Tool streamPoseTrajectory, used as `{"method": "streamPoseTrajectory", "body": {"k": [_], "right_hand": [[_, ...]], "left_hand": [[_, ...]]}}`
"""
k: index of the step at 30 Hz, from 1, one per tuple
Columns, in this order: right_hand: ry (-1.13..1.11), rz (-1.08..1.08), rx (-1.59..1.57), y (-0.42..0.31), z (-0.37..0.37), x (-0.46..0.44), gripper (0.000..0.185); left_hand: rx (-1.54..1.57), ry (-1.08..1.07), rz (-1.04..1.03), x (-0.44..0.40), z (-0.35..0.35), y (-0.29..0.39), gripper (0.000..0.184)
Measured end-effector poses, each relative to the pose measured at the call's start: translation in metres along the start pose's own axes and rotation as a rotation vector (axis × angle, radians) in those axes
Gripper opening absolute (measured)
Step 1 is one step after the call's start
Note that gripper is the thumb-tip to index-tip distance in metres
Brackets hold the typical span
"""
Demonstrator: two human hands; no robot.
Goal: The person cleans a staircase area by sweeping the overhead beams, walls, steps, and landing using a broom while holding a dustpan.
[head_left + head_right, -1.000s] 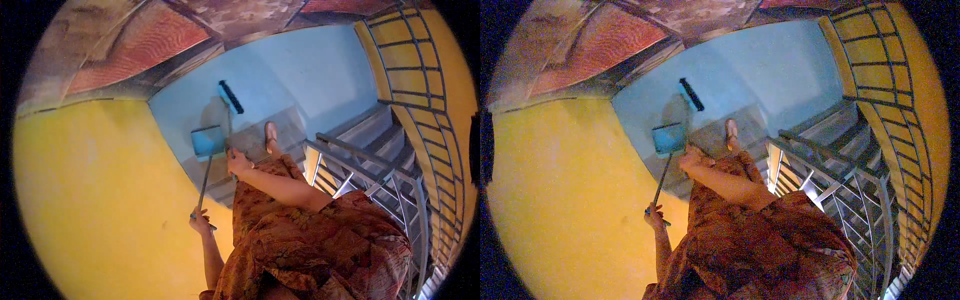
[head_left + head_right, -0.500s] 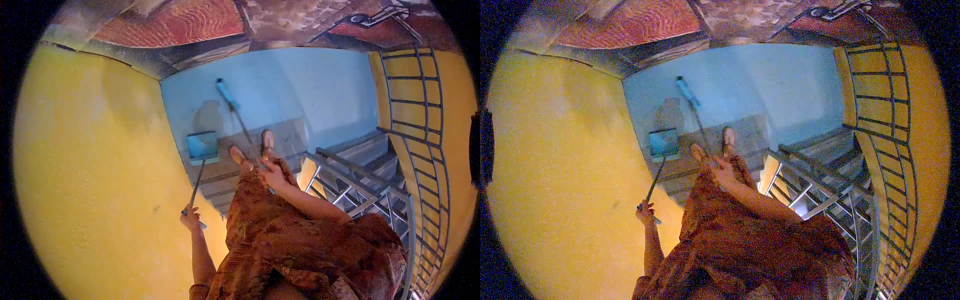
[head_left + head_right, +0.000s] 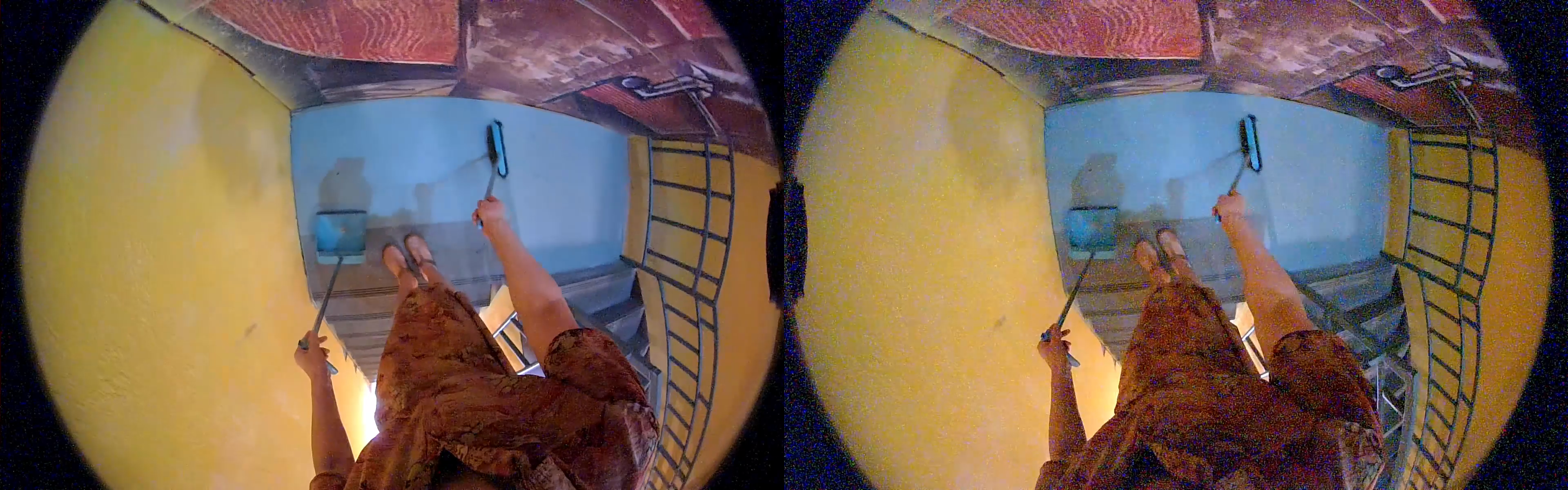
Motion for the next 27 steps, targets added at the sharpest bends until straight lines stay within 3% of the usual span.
{"method": "streamPoseTrajectory", "body": {"k": [1,3,4,6,9,10,12,16,20,21,24,27], "right_hand": [[-0.051,0.033,0.064,-0.007,-0.013,-0.001,0.009],[-0.195,0.452,0.710,0.034,-0.046,-0.058,0.023],[-0.203,0.456,0.719,0.023,-0.062,-0.037,0.023],[-0.174,0.201,0.427,-0.010,-0.108,0.045,0.034],[-0.136,0.139,0.567,-0.013,-0.144,0.107,0.041],[-0.156,0.146,0.577,-0.001,-0.153,0.113,0.041],[-0.162,0.636,0.820,0.014,-0.174,0.121,0.048],[-0.232,0.586,1.041,0.028,-0.210,0.131,0.050],[-0.353,0.804,1.104,0.005,-0.269,0.133,0.053],[-0.443,0.699,1.158,-0.007,-0.274,0.131,0.054],[-0.562,0.481,1.366,-0.052,-0.257,0.131,0.055],[-0.521,0.560,1.504,-0.055,-0.210,0.131,0.044]], "left_hand": [[-0.011,0.001,-0.004,-0.002,0.001,-0.002,0.028],[0.000,0.000,-0.005,0.000,0.002,0.004,0.028],[0.008,-0.009,-0.016,0.000,0.001,0.007,0.029],[0.026,-0.016,-0.047,0.000,0.003,0.009,0.029],[0.021,-0.015,-0.085,0.000,0.004,0.015,0.029],[-0.005,-0.024,-0.086,-0.002,0.003,0.017,0.028],[0.021,0.011,-0.065,0.000,0.000,0.020,0.025],[0.048,0.085,-0.078,0.000,-0.006,0.026,0.020],[-0.037,0.080,-0.070,0.001,-0.006,0.037,0.019],[-0.030,0.110,-0.039,-0.003,-0.004,0.027,0.019],[0.045,0.096,-0.099,0.001,-0.008,0.040,0.021],[-0.038,0.114,-0.120,-0.006,-0.003,0.034,0.021]]}}
Point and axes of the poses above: each hand's wrist, its own x-axis away from the middle knuckle, its own z-axis out of the back of the hand, y = z × x, the point moved 4 cm from there along -x, towards the middle knuckle, and after that the axes turned 6 degrees about -z, right-handed, at the moved point
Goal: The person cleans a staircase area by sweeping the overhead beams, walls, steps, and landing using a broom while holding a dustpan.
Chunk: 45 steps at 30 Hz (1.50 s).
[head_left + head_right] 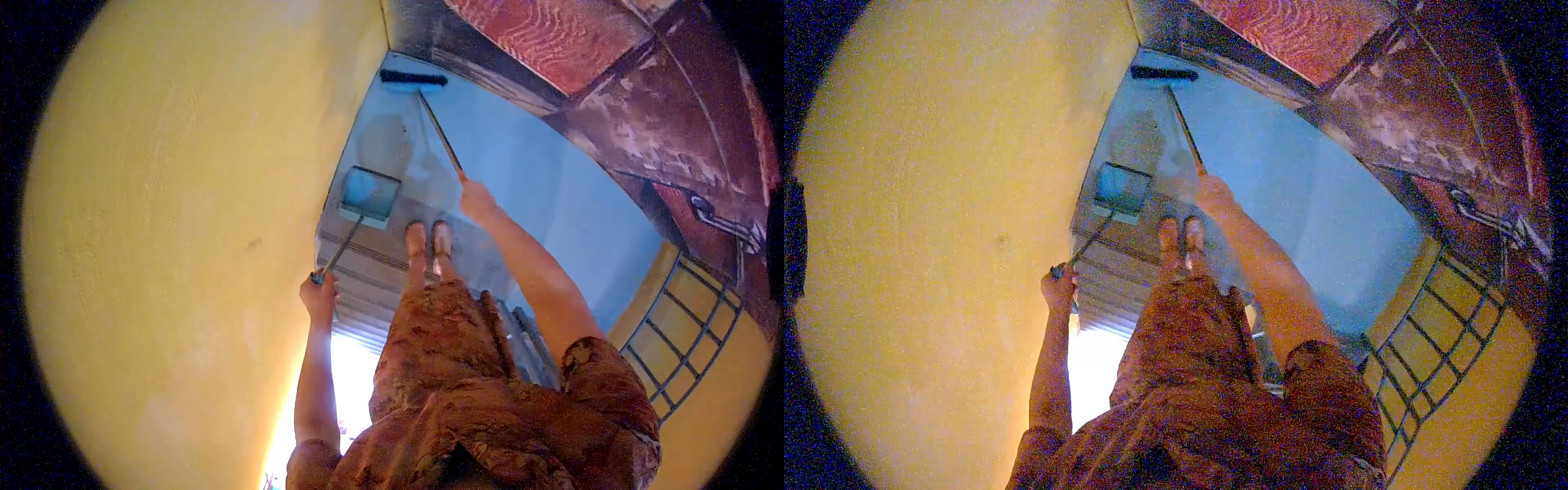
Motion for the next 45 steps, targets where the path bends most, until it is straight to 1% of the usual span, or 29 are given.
{"method": "streamPoseTrajectory", "body": {"k": [1,2,3,4,5,7,11,13,14,16,17,18,20,22,23,25,26,28,29,31,32,34,35,37,38,40,41,43,45], "right_hand": [[0.004,0.005,0.076,0.026,-0.007,0.003,0.041],[-0.007,0.073,0.152,0.065,-0.026,0.000,0.037],[-0.022,0.140,0.227,0.097,-0.038,0.000,0.034],[-0.053,0.144,0.280,0.102,-0.034,0.023,0.034],[-0.085,0.147,0.330,0.107,-0.028,0.044,0.036],[-0.105,0.134,0.382,0.146,-0.045,0.053,0.050],[-0.180,0.056,0.406,0.146,-0.017,0.098,0.061],[-0.031,0.281,0.127,0.152,-0.002,0.110,0.060],[-0.034,0.286,0.131,0.151,-0.004,0.108,0.060],[-0.017,0.161,0.118,0.151,-0.014,0.105,0.057],[-0.020,0.161,0.123,0.146,-0.024,0.096,0.057],[0.015,0.154,0.078,0.138,-0.034,0.076,0.050],[0.046,0.155,0.036,0.112,-0.039,0.045,0.044],[0.104,0.183,0.074,0.089,-0.033,0.027,0.030],[0.098,0.182,0.070,0.088,-0.031,0.025,0.030],[0.023,0.237,0.191,0.093,-0.021,0.026,0.050],[0.025,0.235,0.192,0.105,-0.018,0.027,0.050],[-0.070,0.152,0.533,0.142,-0.015,0.029,0.048],[-0.070,0.156,0.539,0.146,-0.003,0.039,0.048],[-0.102,0.225,0.630,0.143,0.025,0.076,0.034],[-0.099,0.226,0.637,0.157,0.025,0.083,0.034],[-0.097,0.186,0.369,0.186,0.017,0.094,0.042],[-0.099,0.190,0.378,0.194,0.008,0.107,0.042],[0.081,0.278,-0.079,0.190,0.002,0.123,0.047],[0.075,0.282,-0.074,0.181,-0.002,0.126,0.047],[0.084,0.114,-0.325,0.154,-0.012,0.140,0.051],[0.084,0.115,-0.326,0.139,-0.019,0.138,0.051],[0.130,-0.047,-0.299,0.111,-0.031,0.124,0.051],[0.234,0.006,-0.227,0.098,-0.058,0.112,0.051]], "left_hand": [[-0.049,-0.006,-0.043,-0.002,-0.001,0.002,0.020],[-0.072,-0.034,-0.074,-0.011,0.000,-0.020,0.020],[-0.060,-0.023,-0.064,-0.013,0.000,-0.017,0.020],[-0.131,-0.023,-0.057,-0.014,0.003,-0.016,0.020],[-0.204,-0.022,-0.049,-0.013,0.005,-0.015,0.021],[-0.141,0.005,-0.061,-0.012,0.007,-0.016,0.021],[-0.219,-0.046,-0.071,-0.013,0.008,-0.001,0.018],[-0.241,-0.071,-0.045,-0.017,0.009,-0.003,0.018],[-0.319,-0.095,-0.105,-0.021,0.010,-0.009,0.017],[-0.395,-0.123,-0.158,-0.029,0.013,-0.025,0.020],[-0.418,-0.132,-0.175,-0.036,0.017,-0.033,0.020],[-0.441,-0.136,-0.190,-0.038,0.017,-0.037,0.020],[-0.387,-0.117,-0.170,-0.033,0.018,-0.011,0.018],[-0.314,-0.105,-0.135,-0.030,0.017,-0.001,0.020],[-0.321,-0.105,-0.132,-0.028,0.018,-0.004,0.020],[-0.295,-0.075,-0.074,-0.026,0.014,-0.006,0.021],[-0.294,-0.077,-0.076,-0.027,0.014,-0.010,0.021],[-0.390,-0.138,-0.165,-0.024,0.011,-0.016,0.023],[-0.385,-0.133,-0.161,-0.023,0.010,-0.014,0.023],[-0.592,-0.090,-0.405,-0.021,0.005,0.004,0.025],[-0.585,-0.087,-0.403,-0.020,0.005,0.009,0.025],[-0.600,-0.157,-0.300,-0.021,0.004,0.013,0.023],[-0.595,-0.154,-0.292,-0.021,0.005,0.014,0.023],[-0.638,-0.176,-0.307,-0.029,0.003,0.014,0.025],[-0.636,-0.172,-0.300,-0.030,0.004,0.011,0.025],[-0.648,-0.199,-0.288,-0.034,0.005,0.005,0.026],[-0.648,-0.199,-0.287,-0.035,0.005,0.003,0.026],[-0.638,-0.186,-0.383,-0.037,0.003,0.005,0.027],[-0.665,-0.173,-0.359,-0.038,0.005,0.011,0.028]]}}
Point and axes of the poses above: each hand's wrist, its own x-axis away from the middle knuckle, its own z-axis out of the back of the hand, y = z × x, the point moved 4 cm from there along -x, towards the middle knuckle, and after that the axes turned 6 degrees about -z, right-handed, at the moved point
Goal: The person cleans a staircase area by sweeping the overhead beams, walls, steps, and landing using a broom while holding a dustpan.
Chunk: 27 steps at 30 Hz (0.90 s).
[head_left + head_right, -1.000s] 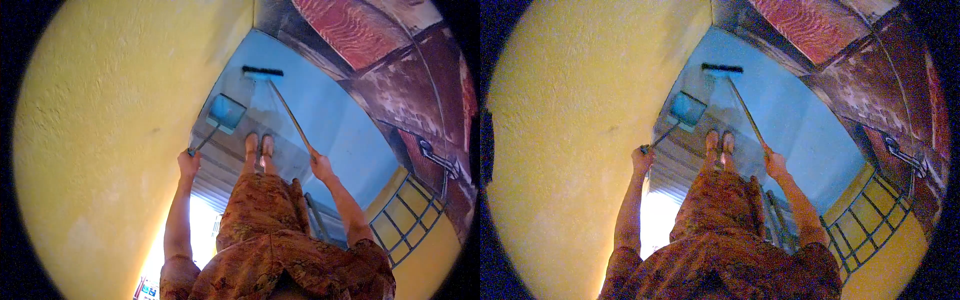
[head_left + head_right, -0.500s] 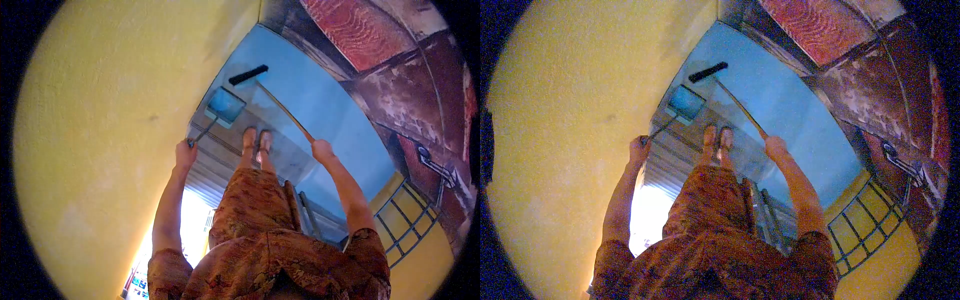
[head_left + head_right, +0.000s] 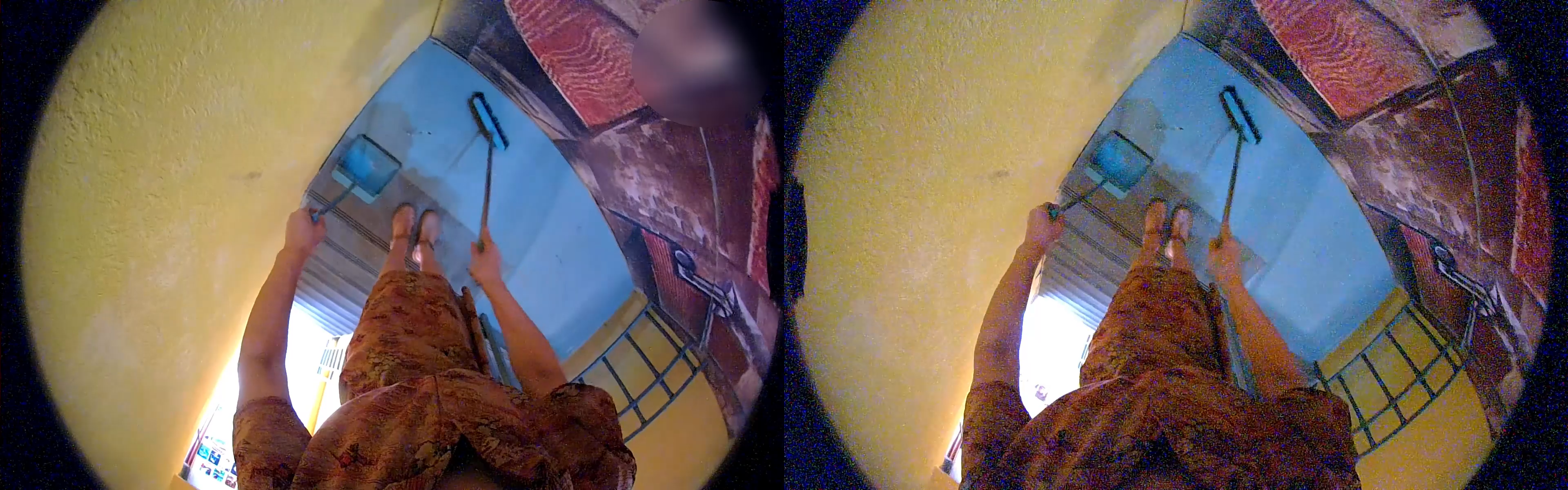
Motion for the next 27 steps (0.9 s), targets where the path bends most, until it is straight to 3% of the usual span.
{"method": "streamPoseTrajectory", "body": {"k": [3,6,8,9,11,13,17,19,20,24,27], "right_hand": [[-0.110,-0.061,0.031,-0.016,-0.034,0.022,0.052],[-0.231,0.060,0.125,-0.013,-0.047,0.054,0.054],[-0.301,0.318,0.003,0.000,-0.050,0.063,0.054],[-0.301,0.326,0.005,-0.004,-0.032,0.061,0.054],[-0.622,0.187,-0.106,-0.010,0.013,0.065,0.052],[-0.782,-0.017,-0.053,-0.025,0.062,0.080,0.050],[-0.766,-0.075,-0.104,-0.018,0.098,0.111,0.047],[-0.565,0.078,-0.102,-0.023,0.097,0.109,0.046],[-0.567,0.079,-0.102,-0.019,0.085,0.102,0.046],[-0.103,0.372,-0.009,-0.016,0.023,0.019,0.053],[-0.140,0.293,-0.013,-0.030,-0.015,-0.024,0.056]], "left_hand": [[0.000,-0.003,0.035,-0.001,0.004,0.000,0.028],[0.011,0.025,0.019,-0.003,-0.007,-0.008,0.027],[-0.004,0.066,-0.005,-0.002,-0.008,-0.010,0.025],[-0.014,0.043,0.019,-0.003,-0.008,-0.005,0.024],[-0.025,0.025,0.040,-0.003,-0.006,0.000,0.024],[-0.016,0.058,0.069,-0.002,-0.012,-0.003,0.024],[-0.020,0.083,0.107,0.006,-0.002,0.011,0.025],[-0.041,0.118,0.029,0.006,-0.002,0.009,0.025],[-0.043,0.118,0.031,0.005,-0.006,0.005,0.025],[-0.006,0.103,0.032,0.006,-0.011,0.004,0.024],[-0.004,0.056,0.084,0.007,-0.011,0.014,0.024]]}}
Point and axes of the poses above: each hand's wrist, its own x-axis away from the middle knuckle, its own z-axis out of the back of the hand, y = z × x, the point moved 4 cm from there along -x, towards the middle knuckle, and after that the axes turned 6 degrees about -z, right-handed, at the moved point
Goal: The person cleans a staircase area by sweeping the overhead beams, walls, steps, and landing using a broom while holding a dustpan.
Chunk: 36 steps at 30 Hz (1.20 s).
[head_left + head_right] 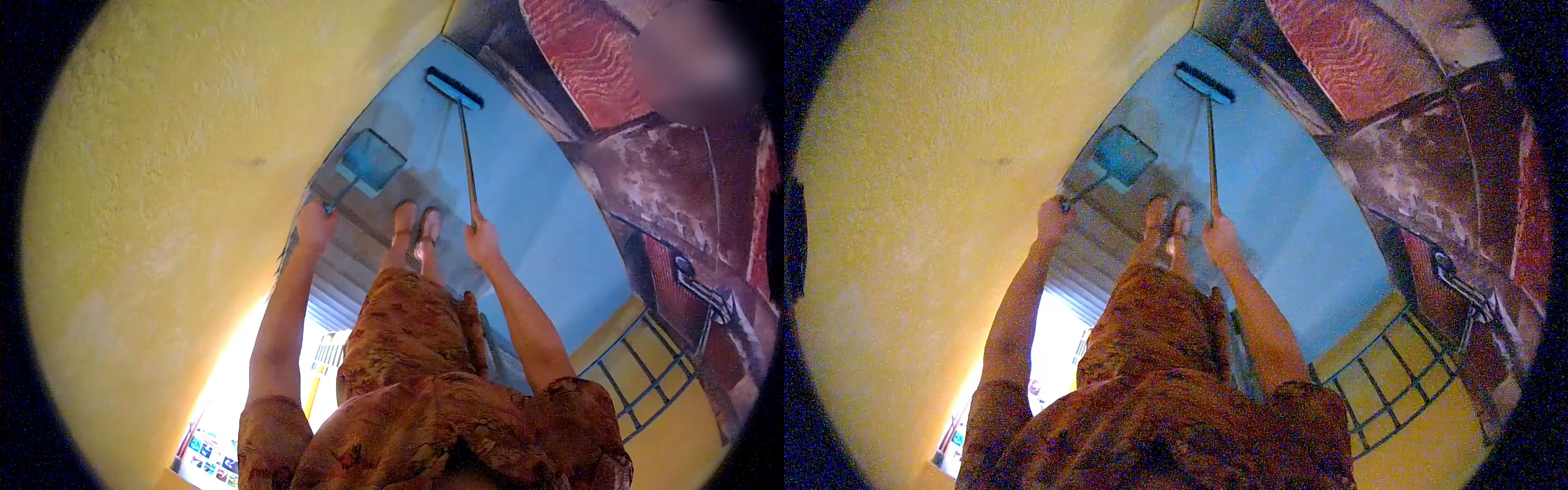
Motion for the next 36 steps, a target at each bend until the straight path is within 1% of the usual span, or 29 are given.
{"method": "streamPoseTrajectory", "body": {"k": [1,2,3,5,6,8,10,12,14,16,17,18,19,20,21,23,24,26,27,29,30,31,33,34,35,36], "right_hand": [[-0.023,-0.045,0.096,0.006,-0.013,-0.005,0.057],[-0.043,-0.089,0.192,0.009,-0.022,-0.006,0.058],[-0.036,-0.094,0.186,0.008,-0.027,0.005,0.058],[-0.086,0.064,0.185,0.002,-0.029,0.049,0.057],[-0.076,0.051,0.187,-0.011,-0.007,0.062,0.057],[-0.544,-0.314,-0.183,-0.039,0.038,0.094,0.053],[-0.550,-0.309,-0.179,-0.013,0.058,0.122,0.049],[-0.559,-0.331,-0.186,-0.002,0.063,0.164,0.047],[-0.491,-0.353,-0.252,-0.002,0.073,0.199,0.046],[-0.433,-0.434,-0.286,0.029,0.060,0.231,0.048],[-0.389,-0.499,-0.311,0.041,0.055,0.252,0.051],[-0.368,-0.546,-0.330,0.043,0.053,0.270,0.051],[-0.281,-0.660,-0.500,0.046,0.050,0.283,0.054],[-0.187,-0.753,-0.668,0.047,0.053,0.298,0.057],[-0.164,-0.771,-0.683,0.054,0.049,0.309,0.057],[0.038,-0.953,-1.035,0.079,0.036,0.324,0.061],[0.045,-0.964,-1.045,0.087,0.032,0.326,0.061],[0.463,-1.083,-1.330,0.117,0.027,0.327,0.041],[0.461,-1.093,-1.334,0.140,0.024,0.319,0.041],[0.569,-0.955,-1.493,0.193,0.025,0.311,0.011],[0.611,-1.072,-1.580,0.220,0.026,0.308,0.010],[0.652,-1.186,-1.667,0.248,0.028,0.304,0.020],[0.783,-1.018,-1.748,0.298,0.027,0.298,0.020],[0.789,-1.022,-1.754,0.347,0.012,0.299,0.020],[0.674,-0.912,-1.607,0.405,-0.006,0.303,0.019],[0.563,-0.803,-1.456,0.435,-0.016,0.298,0.018]], "left_hand": [[-0.037,-0.043,0.052,0.000,-0.001,0.002,0.023],[-0.043,-0.046,0.045,-0.001,-0.002,0.005,0.023],[-0.057,-0.042,0.060,-0.002,-0.002,0.007,0.023],[-0.063,-0.050,0.064,0.001,-0.003,0.011,0.023],[-0.016,-0.040,0.049,0.004,-0.002,0.012,0.023],[0.035,-0.040,0.019,0.008,-0.002,0.013,0.023],[-0.036,0.006,0.027,0.009,0.000,0.010,0.024],[-0.039,-0.041,0.008,0.010,0.004,0.010,0.024],[-0.036,-0.085,-0.011,0.009,0.002,0.008,0.025],[-0.072,-0.058,-0.047,0.004,-0.001,-0.002,0.025],[-0.042,0.004,-0.091,-0.001,-0.005,-0.013,0.025],[-0.008,0.060,-0.136,-0.002,-0.002,-0.005,0.026],[0.178,-0.186,0.128,0.000,-0.002,-0.013,0.027],[-0.091,-0.058,-0.240,-0.008,-0.013,-0.041,0.026],[-0.021,0.010,-0.228,-0.002,-0.004,-0.032,0.023],[0.172,-0.101,0.042,0.007,0.007,-0.019,0.023],[0.165,-0.112,0.034,0.008,0.010,-0.015,0.023],[0.187,-0.120,-0.012,0.007,0.011,-0.018,0.022],[0.179,-0.126,-0.011,0.003,0.011,-0.019,0.022],[0.161,-0.095,-0.024,0.000,0.011,-0.017,0.020],[0.148,-0.080,-0.004,0.001,0.012,-0.007,0.018],[0.140,-0.092,-0.011,0.001,0.014,0.004,0.018],[0.181,-0.140,0.019,0.004,0.017,0.010,0.019],[0.142,-0.114,-0.067,-0.006,0.006,-0.015,0.017],[0.134,-0.117,-0.076,-0.004,0.006,-0.005,0.017],[0.179,-0.123,-0.015,-0.002,0.009,0.005,0.017]]}}
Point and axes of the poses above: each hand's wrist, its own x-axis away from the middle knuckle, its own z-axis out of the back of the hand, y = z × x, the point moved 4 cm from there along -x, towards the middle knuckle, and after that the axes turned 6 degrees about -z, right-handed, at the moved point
